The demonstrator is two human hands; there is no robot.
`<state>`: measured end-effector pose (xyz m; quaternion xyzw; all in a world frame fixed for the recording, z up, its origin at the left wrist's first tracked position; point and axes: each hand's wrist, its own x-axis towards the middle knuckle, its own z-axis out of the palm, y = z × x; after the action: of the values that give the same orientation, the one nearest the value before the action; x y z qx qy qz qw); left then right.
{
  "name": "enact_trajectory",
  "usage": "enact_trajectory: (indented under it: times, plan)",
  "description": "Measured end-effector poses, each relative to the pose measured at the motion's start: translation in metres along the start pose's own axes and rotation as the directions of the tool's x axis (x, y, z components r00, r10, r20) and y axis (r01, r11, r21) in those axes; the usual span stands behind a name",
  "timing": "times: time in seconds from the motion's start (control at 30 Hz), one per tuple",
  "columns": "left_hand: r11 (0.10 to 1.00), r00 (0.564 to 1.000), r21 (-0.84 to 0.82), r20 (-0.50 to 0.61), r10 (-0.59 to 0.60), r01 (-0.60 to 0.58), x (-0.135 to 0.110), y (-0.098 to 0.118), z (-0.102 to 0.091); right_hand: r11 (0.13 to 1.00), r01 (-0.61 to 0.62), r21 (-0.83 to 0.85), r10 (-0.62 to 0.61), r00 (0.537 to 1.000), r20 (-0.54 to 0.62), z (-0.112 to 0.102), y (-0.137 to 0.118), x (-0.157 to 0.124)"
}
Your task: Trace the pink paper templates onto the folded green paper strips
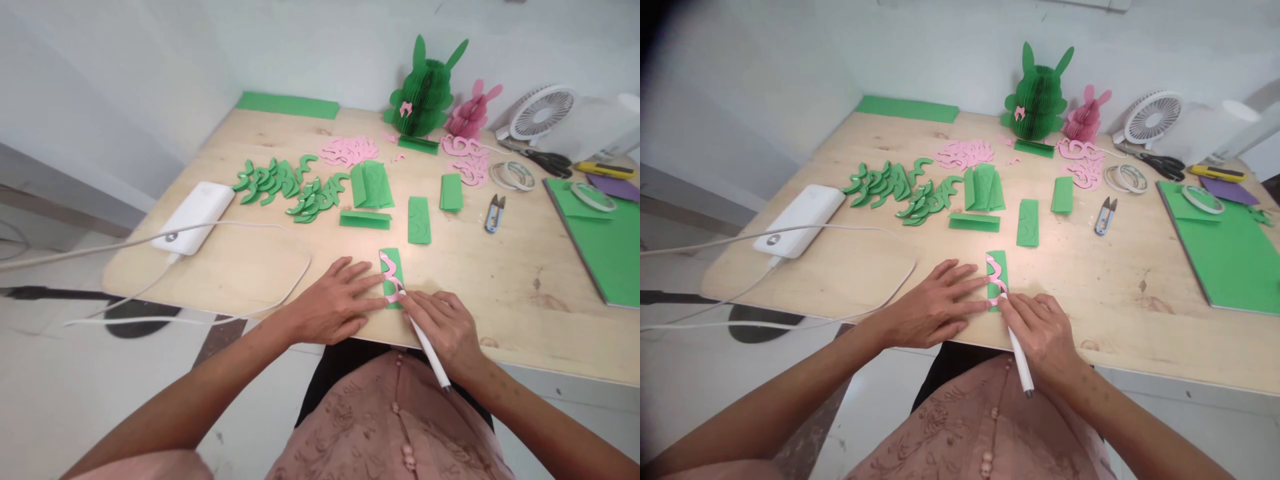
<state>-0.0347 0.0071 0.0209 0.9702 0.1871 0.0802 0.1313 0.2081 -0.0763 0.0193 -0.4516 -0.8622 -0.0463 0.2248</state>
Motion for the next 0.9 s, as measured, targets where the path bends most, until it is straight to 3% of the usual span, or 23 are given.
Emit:
enact_trajectory:
  times: [0.17, 0.37, 0.57, 0.73, 0.9]
  plan:
    - [1.0, 1.0, -0.015, 0.005, -0.005, 0.005, 0.0, 0.0, 0.0, 0.967, -0.132, 0.217, 0.152, 0.985, -0.079, -0.003, 0.001, 0.006]
    - [1.0, 1.0, -0.03, 0.012, -0.003, 0.003, 0.0, 0.0, -0.001, 0.815, -0.392, 0.427, 0.445, 0.895, -0.028, -0.001, -0.004, 0.011]
    - [0.999, 1.0, -0.043, 0.0, -0.008, 0.008, 0.0, 0.0, 0.0, 0.741, -0.464, 0.486, 0.527, 0.85, 0.006, 0.008, -0.007, 0.015]
    - [0.999, 1.0, -0.051, -0.005, -0.004, 0.004, 0.0, 0.0, -0.001, 0.644, -0.499, 0.579, 0.618, 0.786, -0.01, 0.008, -0.006, 0.015]
    - [0.999, 1.0, -0.053, -0.01, -0.002, 0.001, -0.001, 0.0, -0.001, 0.609, -0.566, 0.556, 0.65, 0.757, 0.058, 0.008, -0.008, 0.015]
